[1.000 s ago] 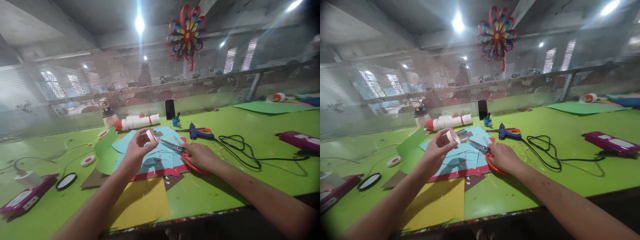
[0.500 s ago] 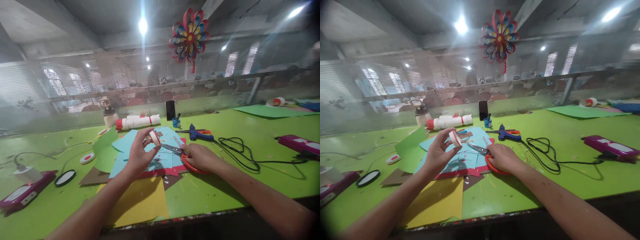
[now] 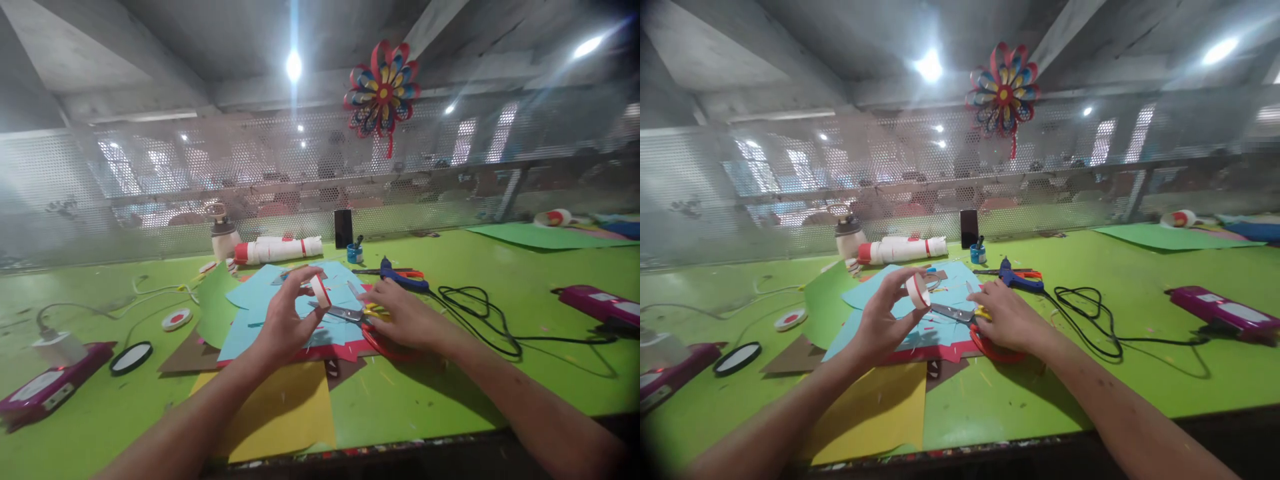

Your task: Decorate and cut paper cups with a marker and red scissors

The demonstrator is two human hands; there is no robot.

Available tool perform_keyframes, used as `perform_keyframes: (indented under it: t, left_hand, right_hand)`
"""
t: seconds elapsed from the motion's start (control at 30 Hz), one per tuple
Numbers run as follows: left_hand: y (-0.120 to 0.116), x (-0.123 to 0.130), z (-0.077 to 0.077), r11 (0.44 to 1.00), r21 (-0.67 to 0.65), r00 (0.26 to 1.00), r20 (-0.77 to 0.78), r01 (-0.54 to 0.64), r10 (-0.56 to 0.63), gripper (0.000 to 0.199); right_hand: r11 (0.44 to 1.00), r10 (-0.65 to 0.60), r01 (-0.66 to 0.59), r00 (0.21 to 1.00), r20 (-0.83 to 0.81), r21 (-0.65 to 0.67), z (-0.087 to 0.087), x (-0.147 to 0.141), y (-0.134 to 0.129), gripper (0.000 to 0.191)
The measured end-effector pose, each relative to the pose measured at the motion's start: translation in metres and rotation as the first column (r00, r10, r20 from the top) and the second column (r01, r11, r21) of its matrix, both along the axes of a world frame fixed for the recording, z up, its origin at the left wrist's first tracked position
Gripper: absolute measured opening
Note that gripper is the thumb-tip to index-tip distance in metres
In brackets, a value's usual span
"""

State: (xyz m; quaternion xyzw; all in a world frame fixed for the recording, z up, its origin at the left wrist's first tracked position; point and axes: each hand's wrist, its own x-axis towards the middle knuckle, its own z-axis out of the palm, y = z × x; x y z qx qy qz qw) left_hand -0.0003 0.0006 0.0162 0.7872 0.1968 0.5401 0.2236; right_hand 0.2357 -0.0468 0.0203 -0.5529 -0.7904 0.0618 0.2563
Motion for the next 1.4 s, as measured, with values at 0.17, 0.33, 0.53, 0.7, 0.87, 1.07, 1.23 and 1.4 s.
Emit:
perform_keyframes:
  t: [0.17,0.33,0.53,0.7,0.87,1.07,1.23,1.4]
  left_hand:
    - [0.004,0.001,-0.007,0.967,0.248,0.983,-0.156,-0.052,0.093,0.054]
    - [0.0,0.005,-0.016,0.938,0.346,0.946,-0.291,-0.037,0.145,0.051]
    - [-0.01,0.003,-0.017,0.926,0.377,0.926,-0.335,-0.035,0.171,0.051]
    - [-0.018,0.01,-0.011,0.986,0.135,0.982,-0.176,0.099,-0.074,0.066]
    - [-0.017,0.007,-0.001,0.759,-0.486,0.898,0.156,0.433,-0.412,0.063]
    - [-0.013,0.003,0.001,0.61,-0.643,0.874,0.219,0.464,-0.434,0.044]
    - [-0.01,0.008,0.001,0.543,-0.674,0.859,0.31,0.501,-0.407,0.043]
    - [0.008,0.001,0.009,0.412,-0.7,0.812,0.509,0.583,-0.285,0.028]
  right_hand:
    - [0.98,0.168,-0.194,0.917,-0.361,-0.035,0.008,-0.023,-0.013,0.04]
    - [0.941,0.247,-0.333,0.803,-0.543,-0.064,0.0,-0.04,-0.019,0.037]
    - [0.965,0.256,-0.189,0.828,-0.499,0.182,-0.007,-0.046,-0.027,0.02]
    - [0.877,0.346,-0.211,0.901,-0.263,0.432,-0.01,-0.043,-0.029,0.02]
    - [0.811,0.368,-0.311,0.93,-0.019,0.496,-0.015,-0.037,-0.023,0.02]
    - [0.775,0.349,-0.367,0.927,0.135,0.514,-0.016,-0.036,-0.02,0.027]
    - [0.823,0.286,-0.3,0.952,0.105,0.483,-0.018,-0.037,-0.019,0.024]
    - [0.945,0.01,-0.022,0.999,0.038,0.325,-0.015,-0.02,-0.004,0.022]
